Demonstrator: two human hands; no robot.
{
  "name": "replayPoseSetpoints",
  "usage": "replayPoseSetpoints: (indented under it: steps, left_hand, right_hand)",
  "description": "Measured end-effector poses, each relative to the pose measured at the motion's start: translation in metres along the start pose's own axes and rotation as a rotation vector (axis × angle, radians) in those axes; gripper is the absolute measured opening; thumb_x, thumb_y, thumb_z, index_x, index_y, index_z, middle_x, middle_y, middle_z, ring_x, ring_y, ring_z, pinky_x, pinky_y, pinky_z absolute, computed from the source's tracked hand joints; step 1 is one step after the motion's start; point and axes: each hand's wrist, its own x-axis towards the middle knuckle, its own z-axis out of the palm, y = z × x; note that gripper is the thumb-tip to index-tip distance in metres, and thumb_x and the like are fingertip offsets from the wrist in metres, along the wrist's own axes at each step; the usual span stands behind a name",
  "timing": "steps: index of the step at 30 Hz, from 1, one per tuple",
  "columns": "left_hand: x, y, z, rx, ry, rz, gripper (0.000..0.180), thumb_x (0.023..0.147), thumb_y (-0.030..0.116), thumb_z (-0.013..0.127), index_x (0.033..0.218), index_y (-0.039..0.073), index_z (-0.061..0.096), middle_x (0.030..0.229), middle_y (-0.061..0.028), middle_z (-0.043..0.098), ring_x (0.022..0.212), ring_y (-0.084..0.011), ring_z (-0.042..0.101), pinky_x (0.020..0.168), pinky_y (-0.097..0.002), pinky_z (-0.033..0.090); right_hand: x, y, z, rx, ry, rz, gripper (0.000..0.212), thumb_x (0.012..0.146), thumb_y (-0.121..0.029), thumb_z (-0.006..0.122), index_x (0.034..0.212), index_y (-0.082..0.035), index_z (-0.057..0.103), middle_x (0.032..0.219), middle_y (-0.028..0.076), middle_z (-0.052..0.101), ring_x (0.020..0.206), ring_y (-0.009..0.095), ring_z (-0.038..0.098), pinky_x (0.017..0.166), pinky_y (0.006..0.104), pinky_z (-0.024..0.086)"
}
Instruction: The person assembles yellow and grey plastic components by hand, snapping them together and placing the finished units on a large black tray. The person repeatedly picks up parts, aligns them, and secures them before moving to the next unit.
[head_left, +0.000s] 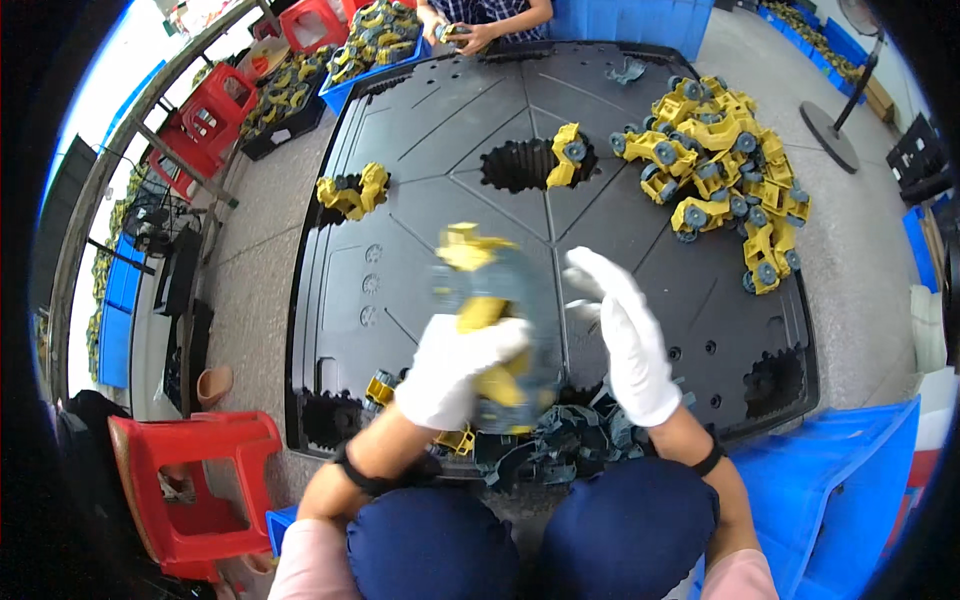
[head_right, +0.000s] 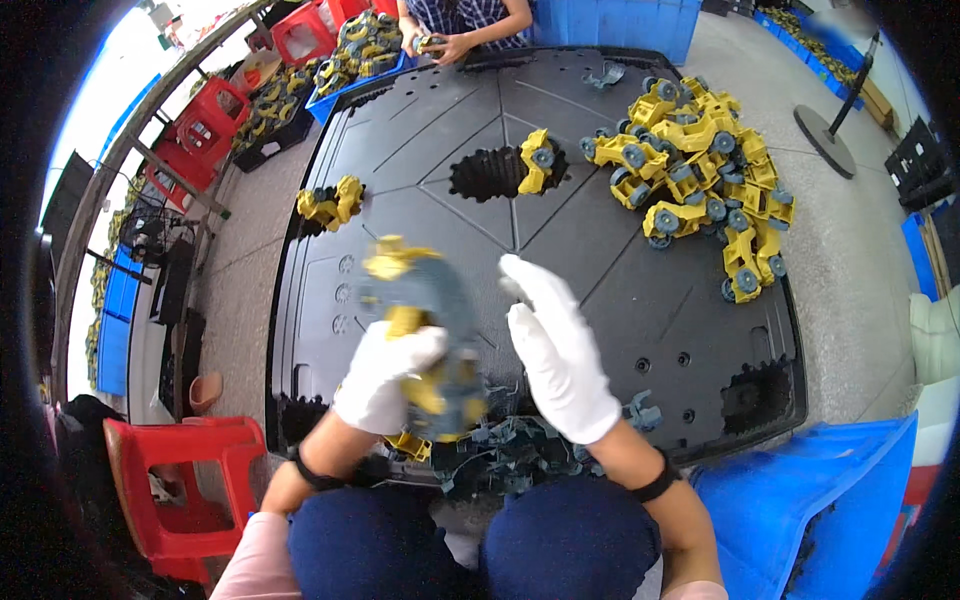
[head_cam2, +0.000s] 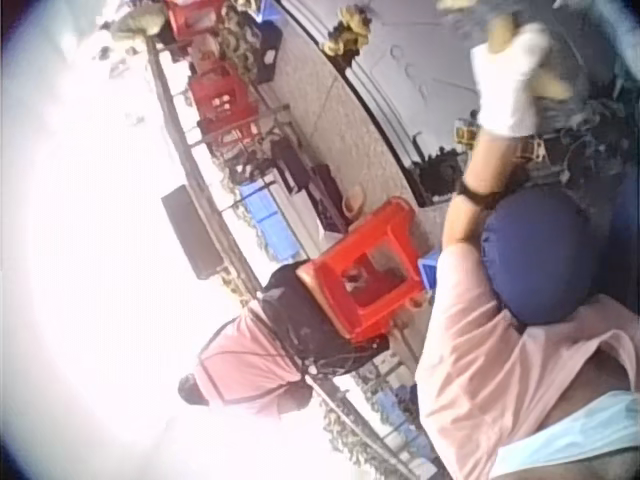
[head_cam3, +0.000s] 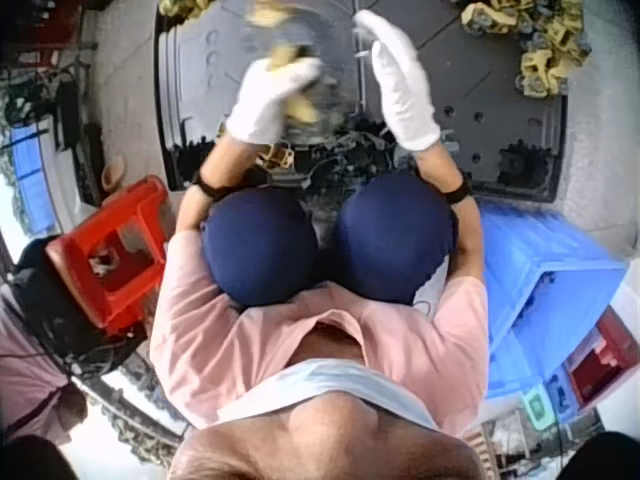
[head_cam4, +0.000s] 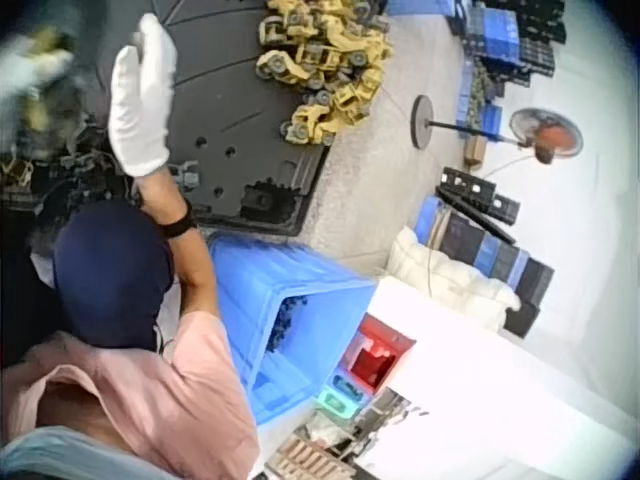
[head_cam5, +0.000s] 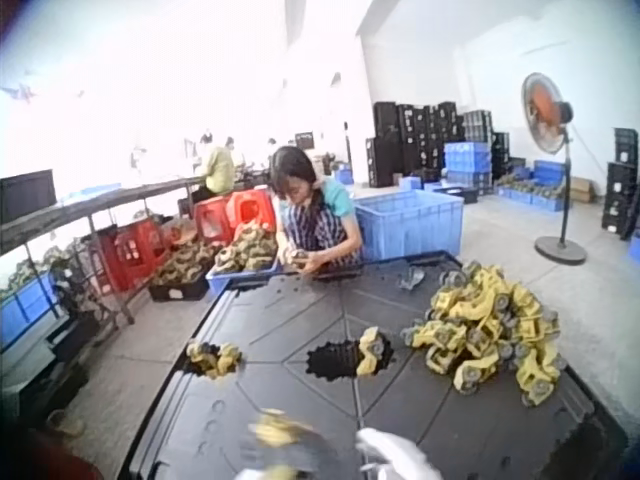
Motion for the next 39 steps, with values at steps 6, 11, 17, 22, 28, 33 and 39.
replayPoseSetpoints:
  steps: [6, 11, 17, 22, 28, 33, 39]
  left_hand:
    - [-0.143, -0.011, -0.146, -0.137, 0.696, 0.17, 0.033, 0.095, 0.034, 0.056, 0.114, 0.006, 0.057, 0.093, -0.0065, 0.064, 0.083, -0.0199, 0.063, 0.076, -0.0376, 0.054]
    - [-0.377, -0.094, -0.249, 0.029, 1.377, 0.057, 0.018, 0.088, 0.025, 0.06, 0.1, 0.012, 0.064, 0.084, -0.001, 0.059, 0.075, -0.0158, 0.061, 0.07, -0.0334, 0.052]
    - [-0.607, -0.246, -0.226, 0.393, 2.017, -0.666, 0.047, 0.081, 0.018, 0.066, 0.124, 0.001, 0.058, 0.119, -0.0082, 0.063, 0.099, -0.0228, 0.061, 0.086, -0.0365, 0.051]
    - [-0.625, -0.257, -0.166, 0.512, 2.008, -1.107, 0.04, 0.086, 0.018, 0.059, 0.122, 0.002, 0.059, 0.117, -0.0133, 0.063, 0.103, -0.0279, 0.06, 0.089, -0.0393, 0.05]
    - [-0.565, -0.203, -0.146, 1.114, 2.038, -1.327, 0.034, 0.091, 0.017, 0.051, 0.121, 0.002, 0.06, 0.115, -0.0193, 0.063, 0.108, -0.034, 0.059, 0.093, -0.0427, 0.048]
    - [-0.405, -0.124, -0.171, 1.842, 1.432, -0.202, 0.037, 0.071, 0.002, 0.063, 0.108, 0.004, 0.063, 0.116, -0.0172, 0.062, 0.112, -0.0362, 0.056, 0.097, -0.0434, 0.046]
    - [-0.137, -0.063, -0.107, 1.615, 0.35, 0.521, 0.07, 0.058, 0.014, 0.077, 0.125, 0.006, 0.057, 0.123, -0.018, 0.059, 0.116, -0.0355, 0.056, 0.093, -0.0433, 0.048]
  right_hand:
    - [-0.029, 0.006, -0.073, -0.634, 0.058, 0.071, 0.023, 0.088, -0.013, 0.069, 0.108, -0.002, 0.067, 0.099, 0.014, 0.067, 0.09, 0.025, 0.065, 0.081, 0.0353, 0.051]
    - [-0.044, 0.018, -0.054, -0.568, -0.25, 0.214, 0.02, 0.087, -0.016, 0.067, 0.1, -0.002, 0.069, 0.092, 0.013, 0.068, 0.089, 0.031, 0.063, 0.079, 0.0393, 0.051]
    - [-0.026, 0.031, 0.011, -0.672, -0.571, -0.184, 0.025, 0.091, -0.024, 0.059, 0.103, -0.005, 0.069, 0.102, 0.013, 0.068, 0.093, 0.032, 0.063, 0.082, 0.042, 0.052]
    - [-0.016, 0.047, 0.054, -0.699, -0.78, -0.232, 0.034, 0.09, -0.033, 0.059, 0.11, -0.006, 0.066, 0.104, 0.014, 0.066, 0.098, 0.034, 0.062, 0.086, 0.0445, 0.05]
    - [-0.033, 0.058, 0.091, -0.69, -0.969, -0.209, 0.056, 0.089, -0.047, 0.059, 0.128, -0.007, 0.054, 0.103, 0.017, 0.064, 0.099, 0.033, 0.062, 0.084, 0.0447, 0.05]
    - [-0.036, 0.076, 0.111, -0.589, -1.033, -0.119, 0.044, 0.09, -0.035, 0.056, 0.126, -0.01, 0.055, 0.105, 0.017, 0.064, 0.098, 0.035, 0.062, 0.086, 0.0458, 0.05]
    - [-0.017, 0.082, 0.09, -0.281, -0.743, 0.177, 0.029, 0.087, -0.022, 0.063, 0.113, -0.008, 0.068, 0.103, 0.018, 0.07, 0.092, 0.032, 0.066, 0.083, 0.0358, 0.052]
